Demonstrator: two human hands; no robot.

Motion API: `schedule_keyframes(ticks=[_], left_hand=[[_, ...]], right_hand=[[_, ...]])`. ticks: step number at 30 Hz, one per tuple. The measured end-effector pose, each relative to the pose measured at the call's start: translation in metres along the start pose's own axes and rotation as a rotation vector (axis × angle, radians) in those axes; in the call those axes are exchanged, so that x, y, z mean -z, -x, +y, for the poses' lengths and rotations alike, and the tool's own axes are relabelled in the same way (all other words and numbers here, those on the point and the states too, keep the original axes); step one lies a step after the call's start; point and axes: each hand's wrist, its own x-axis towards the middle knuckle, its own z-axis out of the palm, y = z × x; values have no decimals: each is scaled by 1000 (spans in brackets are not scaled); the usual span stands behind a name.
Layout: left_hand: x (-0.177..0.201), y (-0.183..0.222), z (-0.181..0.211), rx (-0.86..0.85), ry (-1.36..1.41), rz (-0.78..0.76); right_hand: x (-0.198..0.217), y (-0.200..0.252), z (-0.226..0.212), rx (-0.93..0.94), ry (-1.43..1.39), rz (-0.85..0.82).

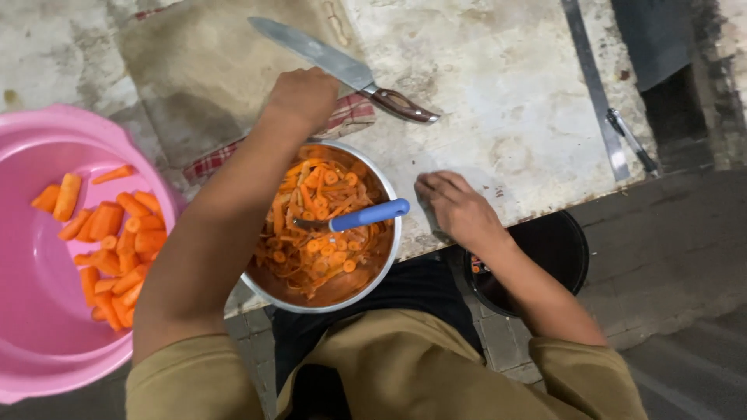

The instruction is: Peeling carrots with a peeler and then chopping them into pieces with a knife on a cutting board before transferring them to a bowl.

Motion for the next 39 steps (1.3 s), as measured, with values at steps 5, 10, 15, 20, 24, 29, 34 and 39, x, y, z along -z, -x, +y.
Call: schedule_keyframes(ticks=[5, 10, 15, 20, 24, 29, 34, 39], left_hand=[[10, 17, -2, -9, 2, -4], [21, 58, -1, 14, 3, 237], [59, 134, 71, -84, 191, 418], [26, 213, 168, -638, 421, 579], [-55, 174, 221, -641, 606, -221], [-76, 127, 278, -588, 753, 68], [-157, 80, 339, -518, 803, 16], [-178, 65, 320, -644, 772, -282]], right_hand=[[25, 33, -2, 63, -39, -74], [30, 52, -2, 152, -65, -135], [31, 88, 0, 154, -31, -157], [40, 93, 5, 203, 11, -74], [32, 128, 8, -16, -177, 62], [51, 195, 8, -534, -476, 376], [-2, 301, 20, -878, -747, 701], [-45, 370, 14, -1314, 10, 52]])
